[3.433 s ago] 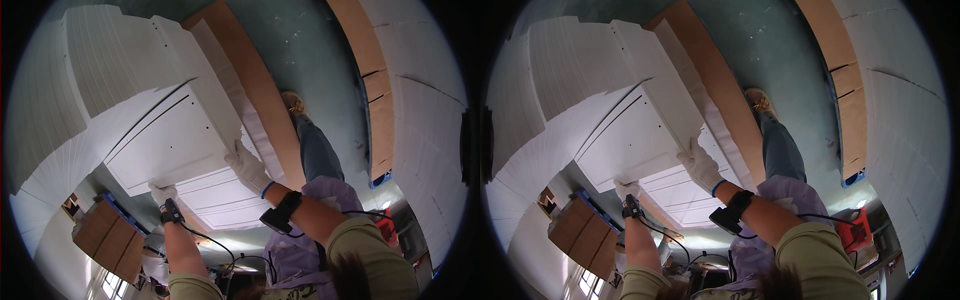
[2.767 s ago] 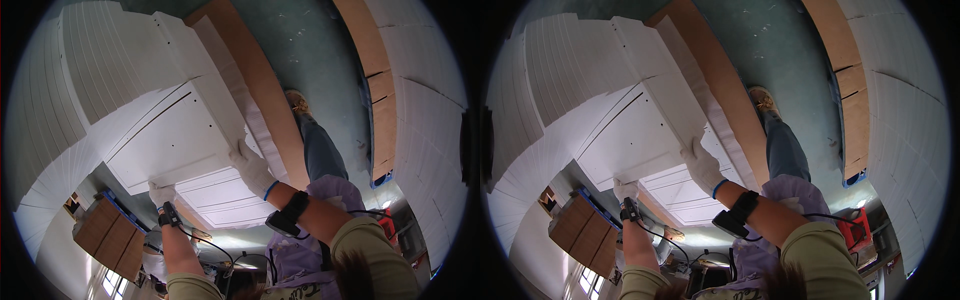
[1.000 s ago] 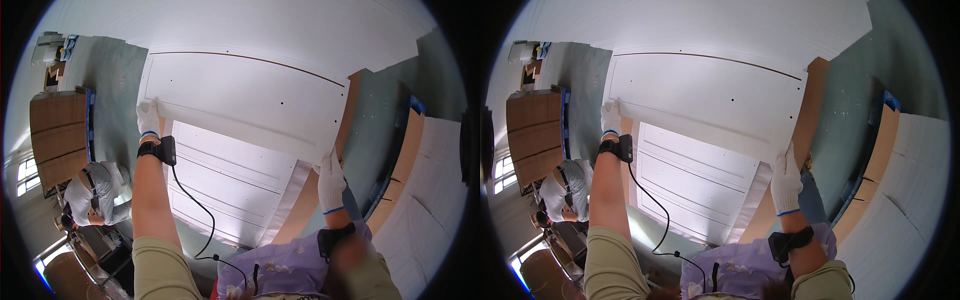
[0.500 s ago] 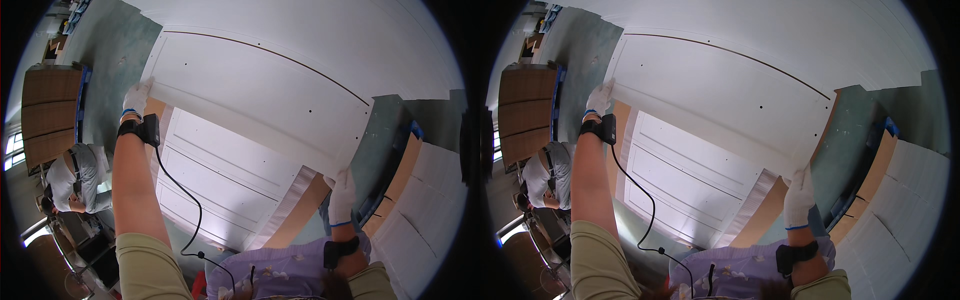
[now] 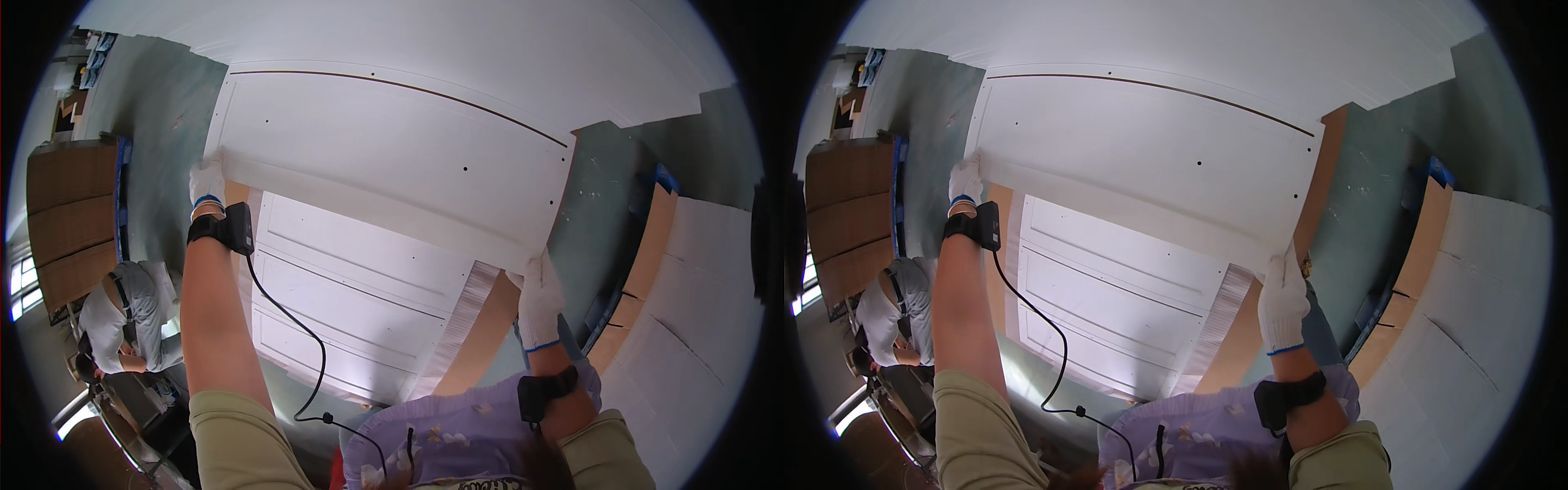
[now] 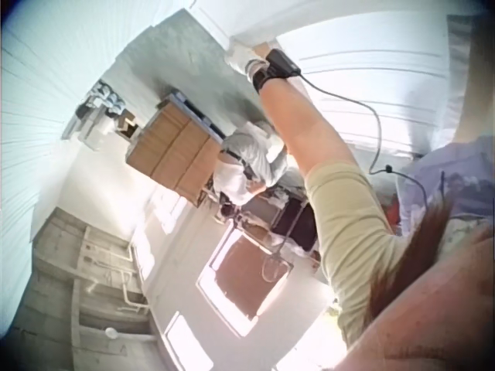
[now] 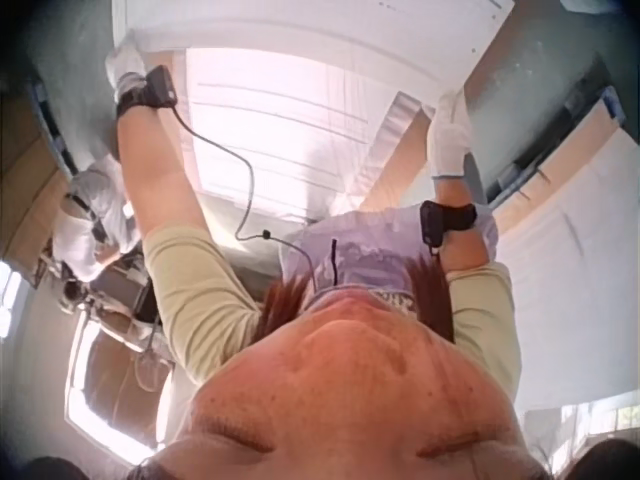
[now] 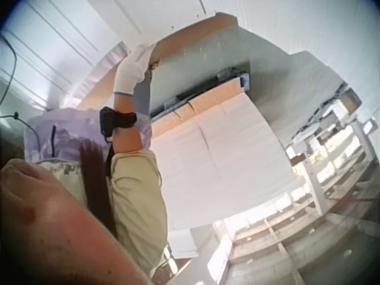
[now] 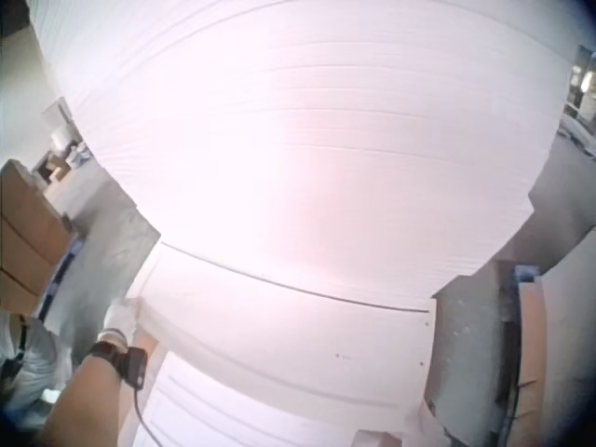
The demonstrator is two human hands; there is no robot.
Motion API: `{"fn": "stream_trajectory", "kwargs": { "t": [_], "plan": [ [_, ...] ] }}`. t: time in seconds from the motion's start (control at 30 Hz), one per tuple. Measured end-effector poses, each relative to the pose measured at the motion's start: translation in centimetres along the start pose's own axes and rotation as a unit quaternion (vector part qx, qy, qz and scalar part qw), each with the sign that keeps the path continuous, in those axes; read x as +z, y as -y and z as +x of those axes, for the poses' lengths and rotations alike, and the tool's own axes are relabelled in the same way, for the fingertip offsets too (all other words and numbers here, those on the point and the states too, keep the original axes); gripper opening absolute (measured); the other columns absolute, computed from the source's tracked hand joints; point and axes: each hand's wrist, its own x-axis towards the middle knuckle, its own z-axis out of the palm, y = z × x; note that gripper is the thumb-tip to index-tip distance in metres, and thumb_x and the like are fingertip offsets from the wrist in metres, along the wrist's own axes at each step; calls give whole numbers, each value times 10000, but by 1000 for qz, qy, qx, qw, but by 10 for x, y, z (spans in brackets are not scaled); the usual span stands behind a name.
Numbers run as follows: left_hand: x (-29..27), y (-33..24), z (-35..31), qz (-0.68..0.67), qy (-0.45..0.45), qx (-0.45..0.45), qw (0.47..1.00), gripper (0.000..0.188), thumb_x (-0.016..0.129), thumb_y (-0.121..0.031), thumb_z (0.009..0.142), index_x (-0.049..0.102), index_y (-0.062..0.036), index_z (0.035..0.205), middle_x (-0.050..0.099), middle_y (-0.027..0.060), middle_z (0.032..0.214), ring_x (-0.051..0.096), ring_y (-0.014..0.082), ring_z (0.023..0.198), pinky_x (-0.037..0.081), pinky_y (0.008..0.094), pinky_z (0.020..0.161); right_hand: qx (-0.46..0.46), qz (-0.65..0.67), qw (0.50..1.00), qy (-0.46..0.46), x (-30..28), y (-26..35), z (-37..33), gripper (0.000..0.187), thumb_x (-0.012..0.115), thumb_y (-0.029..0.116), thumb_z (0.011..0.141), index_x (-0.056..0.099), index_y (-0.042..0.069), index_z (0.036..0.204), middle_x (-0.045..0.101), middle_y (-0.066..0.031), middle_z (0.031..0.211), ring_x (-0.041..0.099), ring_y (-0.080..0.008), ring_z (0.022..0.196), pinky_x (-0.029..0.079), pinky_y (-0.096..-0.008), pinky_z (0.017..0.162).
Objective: Organize and stack white furniture panels in a workshop environment.
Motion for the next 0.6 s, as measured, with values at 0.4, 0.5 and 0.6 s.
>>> {"fn": "stream_trajectory", "kwargs": {
  "t": [0.4,0.5,0.6],
  "plan": [
    [31,-107,-177,21,-24,118,993,762,599,-401,804,271,36,1336,385,235,1317,493,337,1121,427,381,912,6,-133,990,45,-16,33,-17,527,434,294,883,305,159,1376,532,-150,1157,544,-291,1030,430,-379,871],
    [51,-163,-267,131,21,218,967,714,608,-356,806,279,-45,1358,336,215,1361,452,357,1168,409,417,934,18,-144,987,74,-27,28,-14,523,448,268,874,307,172,1369,515,-146,1177,543,-304,1024,442,-391,853],
    [65,-209,-336,85,127,370,916,690,644,-290,785,305,-96,1354,327,211,1366,401,383,1207,383,433,960,-26,-137,988,68,-37,27,-13,461,444,249,869,365,145,1311,510,-141,1173,541,-326,1006,451,-421,825]
  ]
}}
